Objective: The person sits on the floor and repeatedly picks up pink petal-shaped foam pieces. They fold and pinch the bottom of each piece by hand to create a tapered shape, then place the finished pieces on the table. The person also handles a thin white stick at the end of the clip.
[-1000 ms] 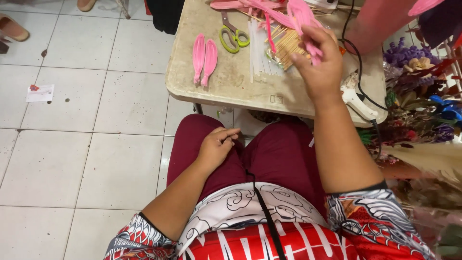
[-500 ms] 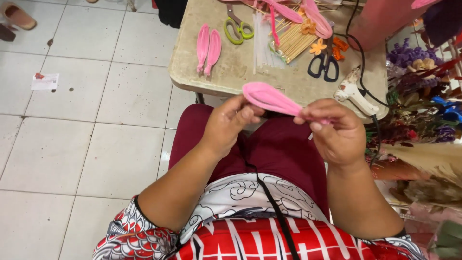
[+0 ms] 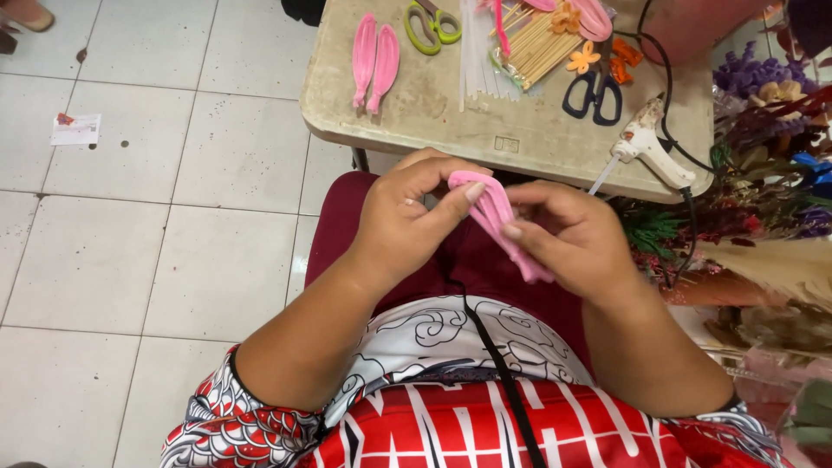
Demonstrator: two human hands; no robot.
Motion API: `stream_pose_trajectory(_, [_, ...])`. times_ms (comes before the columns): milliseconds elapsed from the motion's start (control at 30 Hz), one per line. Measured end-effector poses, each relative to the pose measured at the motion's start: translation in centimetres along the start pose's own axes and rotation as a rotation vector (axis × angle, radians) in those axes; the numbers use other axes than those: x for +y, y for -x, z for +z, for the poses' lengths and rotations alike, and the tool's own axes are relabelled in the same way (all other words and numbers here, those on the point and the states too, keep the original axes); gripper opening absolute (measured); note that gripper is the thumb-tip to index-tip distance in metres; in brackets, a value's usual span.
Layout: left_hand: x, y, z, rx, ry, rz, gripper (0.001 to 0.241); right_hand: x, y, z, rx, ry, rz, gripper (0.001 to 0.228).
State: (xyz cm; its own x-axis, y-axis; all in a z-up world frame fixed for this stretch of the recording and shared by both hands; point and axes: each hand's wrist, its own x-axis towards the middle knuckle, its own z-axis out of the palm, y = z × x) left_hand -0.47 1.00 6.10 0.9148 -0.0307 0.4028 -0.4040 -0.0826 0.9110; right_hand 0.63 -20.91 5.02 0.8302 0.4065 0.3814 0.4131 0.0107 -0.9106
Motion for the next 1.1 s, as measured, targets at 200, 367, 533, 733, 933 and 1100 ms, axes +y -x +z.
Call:
stream_pose_trajectory(200, [-0.2, 0.4, 0.9, 0.006, 0.169, -0.190, 0.019, 1.7, 1.0, 1.2, 0.134, -0.082, 0.142, 0.014])
stream_pose_trajectory(367, [-0.8, 0.6, 1.2, 0.053, 0.158, -0.235, 0.008, 1.3, 1.3, 1.4, 0.213, -0.048, 0.124, 0.012])
stream_pose_trajectory(533, [-0.4, 0.6, 1.4, 0.086, 0.136, -0.200, 0.010, 1.0, 1.5, 1.8, 0.227, 0.021, 0.057, 0.010])
stream_pose_trajectory(733, [1.1, 0.2, 1.1, 0.146, 0.100, -0.010, 0.007, -0.1, 0.9, 2.4, 0.176, 0.073, -0.007, 0.005])
stream_pose_trajectory(933, [1.4, -0.1, 0.9, 0.152, 0.097, 0.060, 0.010, 0.8, 1.2, 2.8, 0.150, -0.024, 0.003, 0.012])
stream_pose_trajectory(1100, [0.1, 0.3, 1.4, 0.108, 0.047, 0.033, 0.018, 1.5, 2.1, 3.8, 0.120, -0.306, 0.229, 0.015])
